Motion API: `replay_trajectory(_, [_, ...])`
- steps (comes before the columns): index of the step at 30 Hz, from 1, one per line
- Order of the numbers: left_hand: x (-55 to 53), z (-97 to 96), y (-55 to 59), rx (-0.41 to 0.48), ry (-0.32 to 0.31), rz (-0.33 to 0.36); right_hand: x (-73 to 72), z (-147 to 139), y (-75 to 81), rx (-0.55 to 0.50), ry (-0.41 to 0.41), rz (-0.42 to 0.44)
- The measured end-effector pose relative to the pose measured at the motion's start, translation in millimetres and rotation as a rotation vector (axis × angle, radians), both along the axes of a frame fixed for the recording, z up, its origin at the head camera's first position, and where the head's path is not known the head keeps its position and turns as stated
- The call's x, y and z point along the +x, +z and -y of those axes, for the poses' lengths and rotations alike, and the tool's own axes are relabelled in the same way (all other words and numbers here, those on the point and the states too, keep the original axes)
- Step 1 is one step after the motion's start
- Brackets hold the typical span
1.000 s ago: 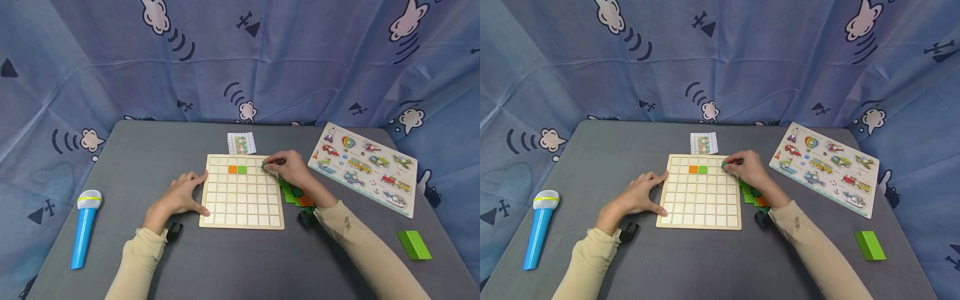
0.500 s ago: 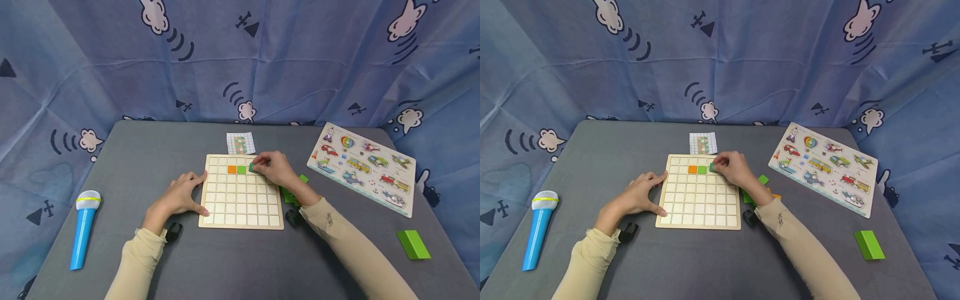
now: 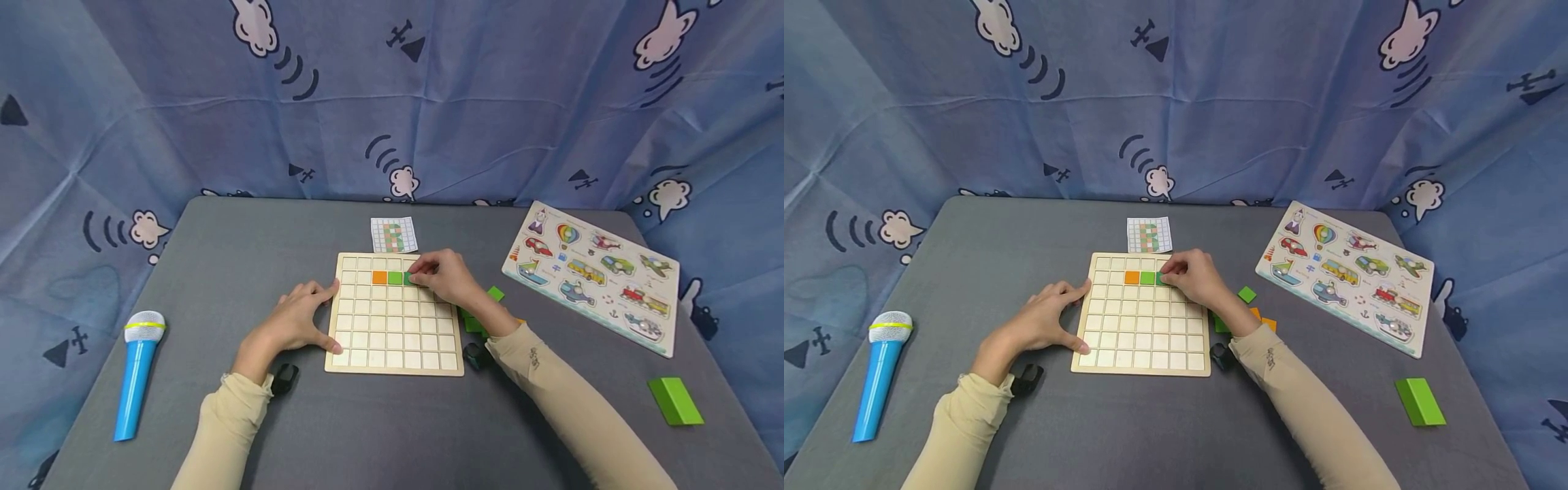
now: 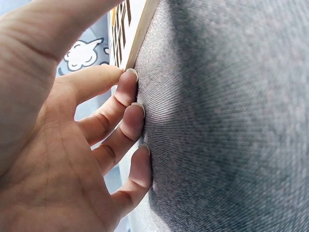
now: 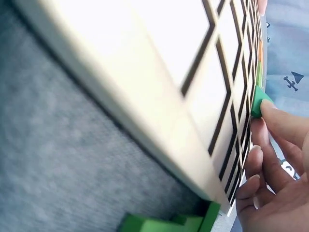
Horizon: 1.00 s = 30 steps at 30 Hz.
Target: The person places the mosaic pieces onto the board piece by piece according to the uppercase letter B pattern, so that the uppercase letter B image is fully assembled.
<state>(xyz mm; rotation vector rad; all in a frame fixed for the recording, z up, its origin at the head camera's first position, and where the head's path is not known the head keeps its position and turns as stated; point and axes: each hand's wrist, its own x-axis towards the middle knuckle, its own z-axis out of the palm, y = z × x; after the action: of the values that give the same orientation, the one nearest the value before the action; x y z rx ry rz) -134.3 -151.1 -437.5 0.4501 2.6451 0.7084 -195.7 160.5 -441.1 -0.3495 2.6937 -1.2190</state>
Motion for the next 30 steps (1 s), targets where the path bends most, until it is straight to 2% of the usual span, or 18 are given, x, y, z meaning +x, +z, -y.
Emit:
replay_trajectory(12, [-1.1,-1.4,-1.2,-0.003,-0.005,0.003,-2.7,3.2,-2.4,0.019,-0.011,0.014])
replay_trajectory(20, [-1.3,-0.4,-1.1,0.003,-0.006,0.000,1.2,5.5,0.8,0.054,-0.024,0.017])
replay_trajectory(26, [-1.6,-0.6,-1.6,-0.002,-0.008,0.000,8.7,-8.4,6.9,0.098,-0.030,-0.015])
replay_trajectory(30, [-1.6,-0.5,-0.9,0.003,-0.007,-0.002,12.6,-25.6,9.7,0.075,-0.029,-0.019])
